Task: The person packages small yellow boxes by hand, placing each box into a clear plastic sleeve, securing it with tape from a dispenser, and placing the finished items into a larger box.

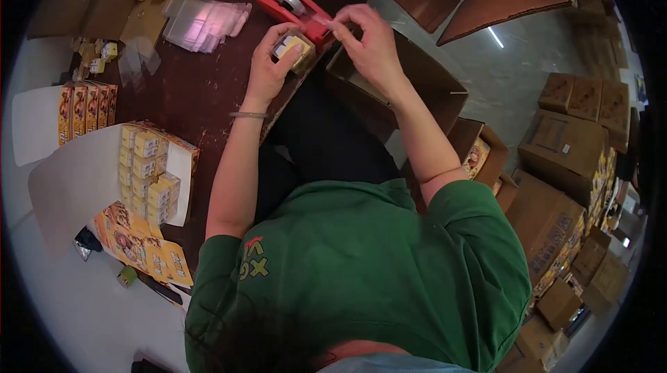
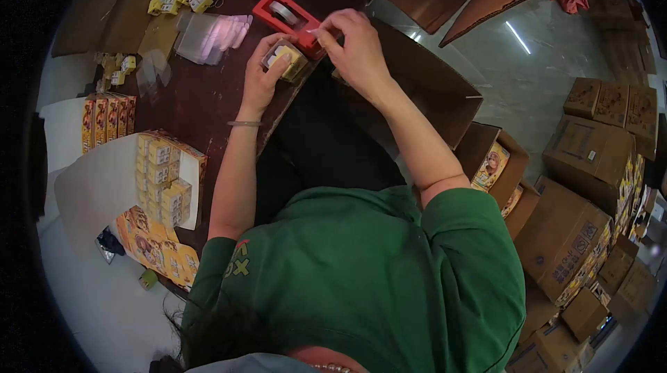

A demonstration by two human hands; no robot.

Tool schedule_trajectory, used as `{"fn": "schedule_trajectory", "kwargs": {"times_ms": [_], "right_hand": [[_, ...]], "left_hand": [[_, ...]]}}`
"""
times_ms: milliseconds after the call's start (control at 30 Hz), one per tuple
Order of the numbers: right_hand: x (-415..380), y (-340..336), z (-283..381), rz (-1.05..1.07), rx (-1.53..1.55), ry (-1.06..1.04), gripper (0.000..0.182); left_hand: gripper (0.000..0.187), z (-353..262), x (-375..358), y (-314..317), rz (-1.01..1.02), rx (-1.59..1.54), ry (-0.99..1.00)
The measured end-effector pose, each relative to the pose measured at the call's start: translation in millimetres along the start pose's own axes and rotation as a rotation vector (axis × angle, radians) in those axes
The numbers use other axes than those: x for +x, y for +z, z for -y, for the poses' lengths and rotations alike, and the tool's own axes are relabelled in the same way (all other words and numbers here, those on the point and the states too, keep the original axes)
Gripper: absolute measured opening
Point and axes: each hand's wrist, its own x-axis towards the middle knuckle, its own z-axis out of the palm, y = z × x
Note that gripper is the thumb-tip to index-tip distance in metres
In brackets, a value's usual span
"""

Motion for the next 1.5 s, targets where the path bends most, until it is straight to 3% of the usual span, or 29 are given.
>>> {"fn": "schedule_trajectory", "kwargs": {"times_ms": [33,167,233,333,433,533,667,733,767,867,900,967,1033,1067,1100,1133,1167,1233,1300,1367,1433,1500], "right_hand": [[-5,-7,6,0.07,0.1,0.17,0.014],[-17,20,-79,0.18,0.376,0.407,0.016],[-23,22,-96,0.209,0.59,0.372,0.013],[-41,16,-51,0.284,0.916,0.346,0.01],[-42,29,-10,0.282,0.831,0.246,0.017],[-42,45,5,0.106,0.487,0.129,0.026],[-46,58,-6,0.051,0.44,0.216,0.034],[-54,56,-5,0.156,0.076,0.236,0.037],[-59,55,-3,0.202,-0.109,0.24,0.038],[-87,78,-14,0.017,0.175,0.227,0.048],[-90,80,-18,0.064,0.417,0.316,0.041],[-80,61,-6,0.103,0.595,0.258,0.026],[-59,35,22,0.105,0.565,0.186,0.015],[-53,31,34,0.215,0.324,0.112,0.012],[-53,48,37,0.175,0.13,-0.149,0.012],[-61,83,28,-0.009,0.158,-0.23,0.012],[-64,93,21,0.045,0.27,-0.114,0.012],[-58,92,41,-0.069,0.483,0.064,0.012],[-52,97,36,-0.084,0.294,-0.106,0.01],[-50,98,31,-0.085,0.361,-0.09,0.01],[-48,98,21,-0.104,0.506,-0.064,0.008],[-51,98,11,-0.155,0.62,-0.042,0.008]], "left_hand": [[0.037,-1,0,0,0.001,-0.005,-0.012],[0.037,1,-4,1,0.009,-0.019,-0.006],[0.038,-1,4,1,-0.004,-0.035,0.021],[0.037,-3,-7,4,-0.05,-0.029,-0.004],[0.036,-3,-12,6,-0.094,-0.146,-0.06],[0.034,-6,-17,3,-0.073,-0.206,-0.07],[0.035,1,-24,-3,-0.056,-0.207,-0.025],[0.036,1,-26,-4,-0.054,-0.16,0.008],[0.036,1,-31,-3,-0.092,-0.332,0.005],[0.032,-4,-54,8,-0.185,-0.803,0.027],[0.03,-7,-63,15,-0.212,-0.907,0.034],[0.031,1,-74,7,-0.214,-0.91,0.038],[0.024,0,-72,-7,-0.198,-0.928,0.072],[0.02,1,-67,-5,-0.184,-0.847,0.07],[0.016,0,-65,-1,-0.166,-0.762,0.064],[0.015,2,-63,7,-0.251,-0.822,0.036],[0.015,16,-63,2,-0.329,-0.835,0.003],[0.016,18,-66,6,-0.457,-0.771,-0.044],[0.024,21,-78,6,-0.429,-0.291,-0.068],[0.034,10,-90,11,-0.296,0.116,0.114],[0.04,4,-105,10,-0.074,0.259,0.071],[0.038,-18,-108,19,-0.055,0.517,0.144]]}}
